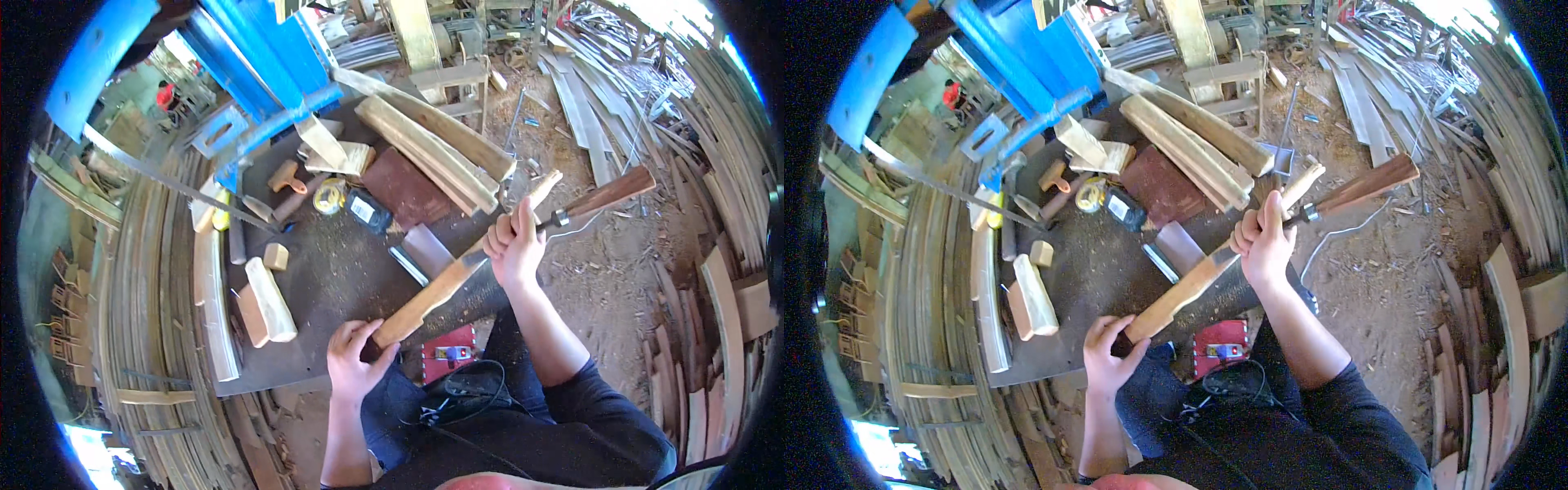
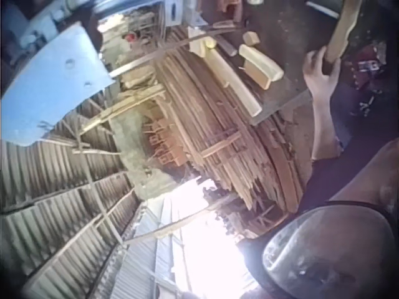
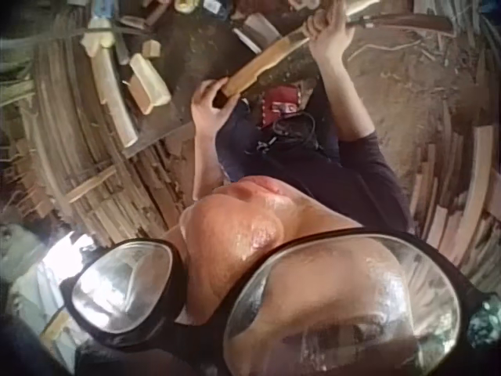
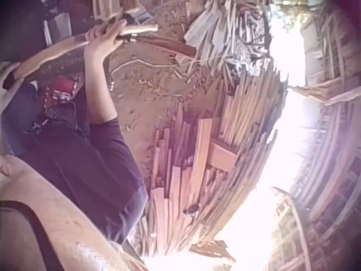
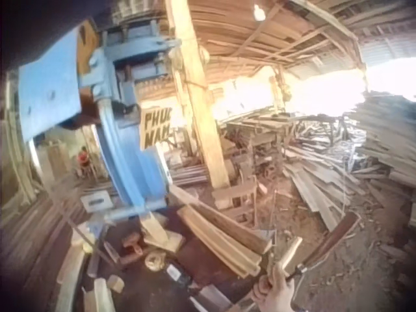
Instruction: The person uses a rasp to shape a long, thin piece of wood held in their left hand. They repeatedly stroke the tool along the wood's length, rotating the piece to work on different sides. The person occasionally pauses to inspect the wood's surface before continuing the shaping process.
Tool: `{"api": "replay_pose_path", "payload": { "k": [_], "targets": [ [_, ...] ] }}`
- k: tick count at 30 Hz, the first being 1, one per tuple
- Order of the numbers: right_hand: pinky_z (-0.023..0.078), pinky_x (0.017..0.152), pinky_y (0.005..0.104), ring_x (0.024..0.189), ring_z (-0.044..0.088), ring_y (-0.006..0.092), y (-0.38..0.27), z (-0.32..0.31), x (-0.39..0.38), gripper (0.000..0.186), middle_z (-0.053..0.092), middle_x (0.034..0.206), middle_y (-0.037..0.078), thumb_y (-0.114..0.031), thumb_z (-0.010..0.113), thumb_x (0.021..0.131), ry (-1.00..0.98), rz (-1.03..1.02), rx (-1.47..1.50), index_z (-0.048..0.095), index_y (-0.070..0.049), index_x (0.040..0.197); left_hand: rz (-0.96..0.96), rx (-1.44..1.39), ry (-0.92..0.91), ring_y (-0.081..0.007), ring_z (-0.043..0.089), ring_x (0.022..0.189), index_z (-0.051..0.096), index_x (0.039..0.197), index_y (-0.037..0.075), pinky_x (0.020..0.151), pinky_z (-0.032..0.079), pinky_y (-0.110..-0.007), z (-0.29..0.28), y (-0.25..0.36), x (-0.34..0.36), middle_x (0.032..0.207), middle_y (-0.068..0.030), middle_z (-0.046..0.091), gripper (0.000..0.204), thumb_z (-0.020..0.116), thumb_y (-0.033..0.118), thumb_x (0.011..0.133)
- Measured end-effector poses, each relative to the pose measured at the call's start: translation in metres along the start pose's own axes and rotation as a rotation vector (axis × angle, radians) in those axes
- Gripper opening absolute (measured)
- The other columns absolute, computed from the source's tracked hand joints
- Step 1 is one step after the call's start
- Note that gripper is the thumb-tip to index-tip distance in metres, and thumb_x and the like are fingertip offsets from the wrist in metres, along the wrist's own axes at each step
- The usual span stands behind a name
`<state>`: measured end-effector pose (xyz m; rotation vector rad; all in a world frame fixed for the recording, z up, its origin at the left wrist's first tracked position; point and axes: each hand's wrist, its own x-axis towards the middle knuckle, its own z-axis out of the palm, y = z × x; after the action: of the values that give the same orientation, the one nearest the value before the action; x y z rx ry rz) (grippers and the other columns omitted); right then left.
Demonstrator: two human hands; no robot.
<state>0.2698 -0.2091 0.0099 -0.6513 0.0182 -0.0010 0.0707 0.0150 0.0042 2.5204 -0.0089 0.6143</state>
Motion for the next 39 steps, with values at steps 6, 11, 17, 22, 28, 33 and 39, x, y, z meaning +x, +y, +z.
{"api": "replay_pose_path", "payload": {
  "k": [6,11,17,22,28,33,39],
  "targets": [
    [0.022,0.037,0.0279,0.038,0.024,0.0103,-0.001,-0.013,-0.002,0.050,0.026,0.048,-0.003,-0.040,0.042,0.103,-0.002,-0.002,0.106,0.027,-0.016,0.061,0.171,0.194,0.122,-0.0230,0.061,0.075,0.068,0.099,0.007,0.069,0.047,-0.037,0.019,0.032,0.017,0.080,-0.0067,0.064,0.015,0.067,0.009,0.084],
    [0.021,0.036,0.0285,0.036,0.026,0.0122,0.003,-0.022,-0.004,0.048,0.029,0.047,0.001,-0.038,0.043,0.103,-0.067,-0.056,0.156,0.031,-0.013,0.064,-0.156,-0.056,0.206,-0.0169,0.052,0.045,0.056,0.071,0.005,0.047,0.040,-0.032,0.041,0.040,0.014,0.052,-0.0053,0.052,0.029,0.052,0.017,0.098],
    [0.024,0.039,0.0286,0.039,0.030,0.0121,-0.002,-0.023,-0.004,0.050,0.030,0.048,0.001,-0.039,0.043,0.103,-0.096,-0.031,0.147,0.029,-0.012,0.063,0.011,0.110,0.090,-0.0220,0.049,0.050,0.051,0.067,0.006,0.049,0.035,-0.039,0.045,0.046,0.041,0.057,-0.0065,0.049,0.028,0.056,0.015,0.093],
    [0.025,0.039,0.0286,0.039,0.029,0.0117,-0.001,-0.026,-0.005,0.050,0.030,0.048,0.000,-0.037,0.042,0.103,-0.112,-0.027,0.162,0.029,-0.012,0.062,0.019,0.219,0.107,-0.0274,0.056,0.070,0.064,0.084,0.007,0.065,0.042,-0.042,0.061,0.054,0.054,0.075,-0.0072,0.055,0.009,0.058,0.011,0.090],
    [0.022,0.038,0.0284,0.038,0.028,0.0121,-0.002,-0.023,-0.006,0.049,0.031,0.047,0.000,-0.033,0.043,0.103,-0.093,-0.034,0.165,0.029,-0.014,0.060,0.011,0.191,0.098,-0.0265,0.057,0.075,0.066,0.092,0.007,0.071,0.045,-0.040,0.066,0.052,0.056,0.080,-0.0076,0.057,0.010,0.057,0.009,0.090],
    [0.022,0.038,0.0283,0.038,0.028,0.0117,-0.001,-0.025,-0.005,0.048,0.031,0.047,0.000,-0.033,0.042,0.104,-0.107,-0.036,0.172,0.030,-0.014,0.061,-0.036,0.160,0.044,-0.0321,0.062,0.077,0.066,0.092,0.002,0.070,0.048,-0.039,0.063,0.058,0.056,0.085,-0.0140,0.062,0.012,0.056,0.008,0.091],
    [0.022,0.037,0.0279,0.037,0.027,0.0112,0.000,-0.023,-0.005,0.047,0.030,0.047,-0.001,-0.034,0.043,0.103,-0.104,-0.008,0.175,0.031,-0.014,0.062,-0.053,0.099,0.085,-0.0289,0.062,0.072,0.066,0.086,0.003,0.066,0.049,-0.039,0.061,0.051,0.053,0.079,-0.0118,0.063,0.008,0.060,0.006,0.088]
  ]
}}
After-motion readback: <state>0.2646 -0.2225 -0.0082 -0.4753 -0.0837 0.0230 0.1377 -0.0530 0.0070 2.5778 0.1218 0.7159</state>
